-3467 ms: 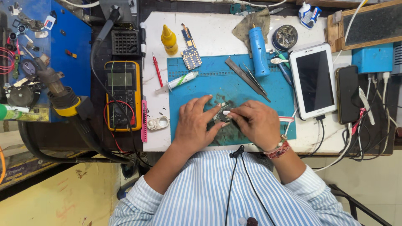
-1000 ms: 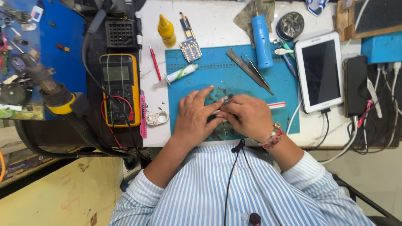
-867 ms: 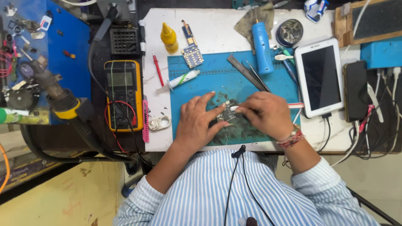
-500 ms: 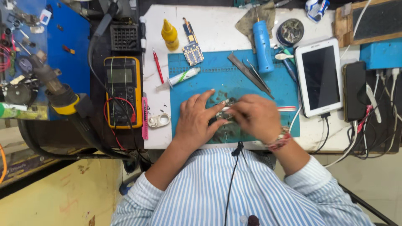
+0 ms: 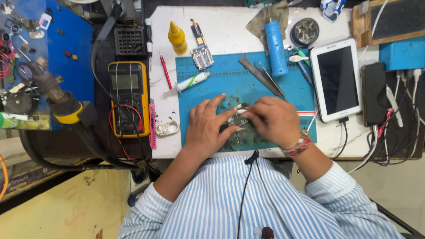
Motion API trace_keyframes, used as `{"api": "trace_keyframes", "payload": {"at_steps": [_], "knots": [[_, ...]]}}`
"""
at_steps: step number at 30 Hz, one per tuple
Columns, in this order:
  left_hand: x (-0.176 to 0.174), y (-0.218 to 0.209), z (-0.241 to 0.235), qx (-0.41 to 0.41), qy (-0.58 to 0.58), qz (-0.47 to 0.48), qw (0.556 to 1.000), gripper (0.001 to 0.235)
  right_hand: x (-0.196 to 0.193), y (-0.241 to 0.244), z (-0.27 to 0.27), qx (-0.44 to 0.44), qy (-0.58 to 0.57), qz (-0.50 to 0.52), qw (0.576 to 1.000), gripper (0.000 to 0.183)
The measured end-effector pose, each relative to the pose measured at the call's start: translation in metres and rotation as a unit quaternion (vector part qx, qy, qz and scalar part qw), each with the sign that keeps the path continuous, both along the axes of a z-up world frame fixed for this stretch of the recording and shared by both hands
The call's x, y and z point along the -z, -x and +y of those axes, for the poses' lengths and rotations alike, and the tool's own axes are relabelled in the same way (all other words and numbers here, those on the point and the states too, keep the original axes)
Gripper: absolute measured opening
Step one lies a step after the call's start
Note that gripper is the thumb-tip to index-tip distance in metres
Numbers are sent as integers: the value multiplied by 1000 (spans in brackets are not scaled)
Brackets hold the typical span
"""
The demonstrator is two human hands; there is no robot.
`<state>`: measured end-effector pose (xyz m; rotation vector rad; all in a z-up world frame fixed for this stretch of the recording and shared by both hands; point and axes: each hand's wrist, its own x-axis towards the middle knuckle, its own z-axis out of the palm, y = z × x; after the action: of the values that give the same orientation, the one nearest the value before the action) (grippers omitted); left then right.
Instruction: The person uses tweezers to manipulate components on a small circuit board, then applies a liquid from a yellow bottle and scrubs the board with a toothbrush. Finally, they use a hot air gun to heat the board while holding it with tweezers.
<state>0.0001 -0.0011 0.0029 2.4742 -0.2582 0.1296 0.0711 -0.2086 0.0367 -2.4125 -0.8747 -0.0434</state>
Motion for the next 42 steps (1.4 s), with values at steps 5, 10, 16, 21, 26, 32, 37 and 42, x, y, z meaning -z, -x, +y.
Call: {"api": "trace_keyframes", "payload": {"at_steps": [5,10,16,21,26,32,37,42], "knots": [[-1,0,-1,1,4,-8,1000,49,-5,3,0,7,25,25,999,14],[0,5,1,6,9,9,1000,50,-2,20,-1,-22,5,-6,1000,13],[1,5,-1,3,-3,12,1000,48,3,29,-8,40,2,23,999,14],[-3,0,0,7,6,-7,1000,49,-8,23,-37,88,15,50,995,13],[-3,2,0,11,0,-13,1000,48,6,-21,-58,170,-22,-166,971,10],[-1,2,-1,-5,18,-24,1000,47,12,-6,-33,199,13,-148,969,18],[-1,1,-1,-8,14,-26,1000,48,10,-2,-23,212,36,-133,968,15],[-2,-1,-1,-8,18,-26,999,51,2,4,-30,206,-32,-121,970,10]]}}
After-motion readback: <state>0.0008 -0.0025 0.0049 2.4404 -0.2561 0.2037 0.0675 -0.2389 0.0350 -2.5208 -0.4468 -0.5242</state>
